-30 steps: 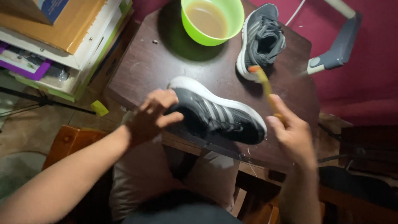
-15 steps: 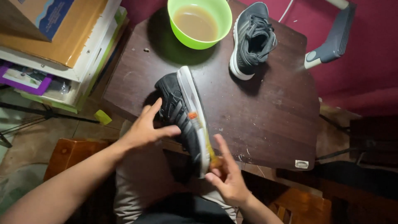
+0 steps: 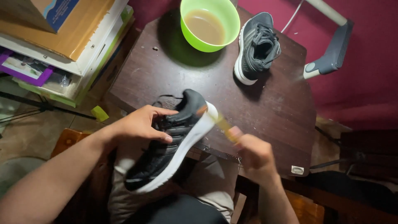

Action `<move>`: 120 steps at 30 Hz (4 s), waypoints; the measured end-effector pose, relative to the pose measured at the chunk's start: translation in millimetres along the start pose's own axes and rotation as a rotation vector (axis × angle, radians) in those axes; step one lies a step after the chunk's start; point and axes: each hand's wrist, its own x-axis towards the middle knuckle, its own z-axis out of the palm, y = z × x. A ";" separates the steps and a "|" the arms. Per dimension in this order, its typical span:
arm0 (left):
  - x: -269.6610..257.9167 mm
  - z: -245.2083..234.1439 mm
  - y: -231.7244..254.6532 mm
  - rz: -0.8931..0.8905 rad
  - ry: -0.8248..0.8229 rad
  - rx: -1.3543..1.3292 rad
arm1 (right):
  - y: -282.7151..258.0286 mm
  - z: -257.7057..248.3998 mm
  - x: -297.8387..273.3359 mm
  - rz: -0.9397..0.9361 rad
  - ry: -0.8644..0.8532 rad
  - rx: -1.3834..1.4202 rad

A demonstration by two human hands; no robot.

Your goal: Cleaning the midsole of a black sneaker using a toothbrush and a bowl of cleaning solution.

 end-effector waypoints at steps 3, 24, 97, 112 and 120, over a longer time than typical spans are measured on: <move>11.4 -6.1 -14.6 0.066 -0.001 -0.007 | -1.1 25.0 -2.6 0.120 -0.241 -0.223; 10.8 -11.0 -13.8 0.026 0.034 0.133 | -10.1 44.4 -30.4 0.074 -0.186 -0.249; 32.7 17.0 -39.7 0.140 0.322 -0.408 | -39.2 41.7 -15.4 0.198 -0.108 -0.333; 24.9 23.2 -32.3 0.142 0.407 -0.128 | -42.7 33.9 -0.9 0.307 -0.229 -0.458; 29.2 18.3 -42.1 0.105 0.498 -0.146 | -22.6 18.6 -17.8 0.517 -0.064 -0.589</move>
